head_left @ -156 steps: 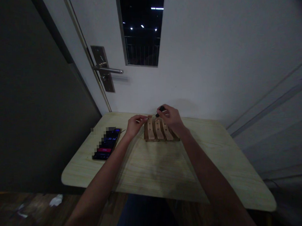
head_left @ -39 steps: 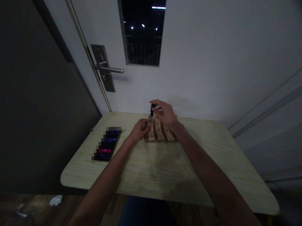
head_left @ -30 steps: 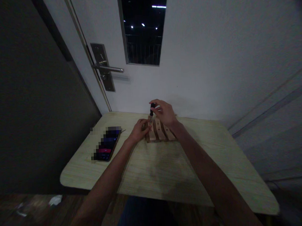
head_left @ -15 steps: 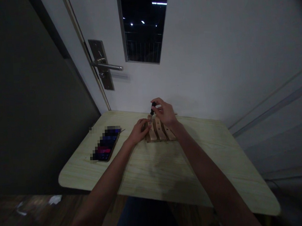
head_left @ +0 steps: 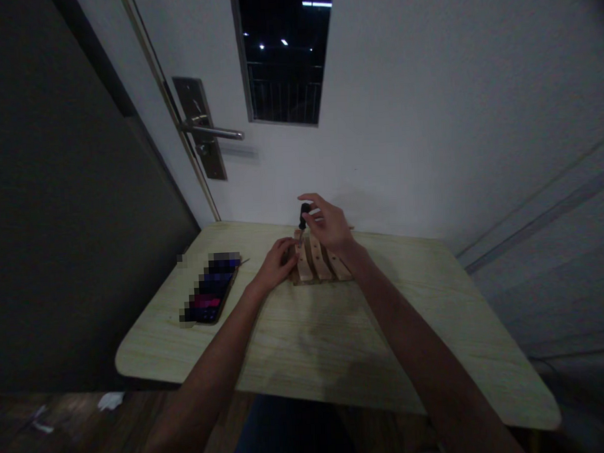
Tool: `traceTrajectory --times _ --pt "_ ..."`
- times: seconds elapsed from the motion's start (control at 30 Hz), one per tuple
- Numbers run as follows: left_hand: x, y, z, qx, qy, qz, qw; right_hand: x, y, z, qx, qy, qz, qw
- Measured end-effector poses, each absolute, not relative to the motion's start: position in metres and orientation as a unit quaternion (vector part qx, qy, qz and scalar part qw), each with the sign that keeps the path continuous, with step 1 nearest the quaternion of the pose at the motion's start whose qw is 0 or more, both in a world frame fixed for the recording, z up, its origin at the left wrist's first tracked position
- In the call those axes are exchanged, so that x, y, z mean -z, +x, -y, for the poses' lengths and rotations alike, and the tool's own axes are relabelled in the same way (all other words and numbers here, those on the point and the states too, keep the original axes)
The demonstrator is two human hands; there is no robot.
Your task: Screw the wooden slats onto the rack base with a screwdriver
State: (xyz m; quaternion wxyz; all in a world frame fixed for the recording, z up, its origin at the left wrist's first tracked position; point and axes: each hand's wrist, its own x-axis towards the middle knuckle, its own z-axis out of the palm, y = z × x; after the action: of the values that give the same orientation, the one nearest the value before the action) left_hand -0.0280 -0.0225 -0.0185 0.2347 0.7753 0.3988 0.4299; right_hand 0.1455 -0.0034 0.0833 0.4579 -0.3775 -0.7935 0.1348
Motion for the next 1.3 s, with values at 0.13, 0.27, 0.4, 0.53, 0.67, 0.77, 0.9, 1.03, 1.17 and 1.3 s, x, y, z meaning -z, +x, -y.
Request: traceTrajectory --times 0.13,0.27,0.4,0.53,0.67,0.77,0.9,1.03,1.17,1.3 --pt "0.0185 -0.0276 0.0238 -0.437 0.769 -0.401 0.239 -0.0833 0.1448 0.0016 -0.110 -0.357 0.804 0.463" --pt "0.0178 -0.0274 0.0245 -0.441 0.768 -0.398 0.238 -0.0829 0.1417 0.0015 -0.122 -0.364 0.793 0.474" --pt "0.0191 -0.0273 0.0238 -0.446 0.763 -0.397 0.248 -0.0825 0.1399 0.0012 -0.146 -0.366 0.794 0.463" --pt "0.0207 -0.0272 0.0229 -0.448 0.759 -0.394 0.260 -0.0838 0.1390 0.0016 -0.122 -0.371 0.797 0.460" --pt "0.0201 -0.0268 0.0232 -0.447 0.756 -0.395 0.271 -0.0858 0.1371 0.0020 -0.115 -0.381 0.797 0.453" --pt "0.0189 -0.0265 0.0239 -0.446 0.754 -0.400 0.270 -0.0861 0.1360 0.0019 -0.128 -0.391 0.792 0.452" --pt "0.0187 -0.0264 0.0240 -0.445 0.758 -0.400 0.259 -0.0852 0.1365 0.0021 -0.154 -0.393 0.792 0.440" --pt "0.0193 -0.0263 0.0236 -0.448 0.759 -0.395 0.258 -0.0841 0.1383 0.0022 -0.131 -0.393 0.800 0.435" --pt "0.0189 -0.0263 0.0239 -0.447 0.760 -0.396 0.257 -0.0838 0.1399 0.0020 -0.108 -0.375 0.815 0.428" --pt "0.0184 -0.0267 0.0244 -0.447 0.758 -0.398 0.259 -0.0858 0.1391 0.0029 -0.100 -0.385 0.818 0.415"
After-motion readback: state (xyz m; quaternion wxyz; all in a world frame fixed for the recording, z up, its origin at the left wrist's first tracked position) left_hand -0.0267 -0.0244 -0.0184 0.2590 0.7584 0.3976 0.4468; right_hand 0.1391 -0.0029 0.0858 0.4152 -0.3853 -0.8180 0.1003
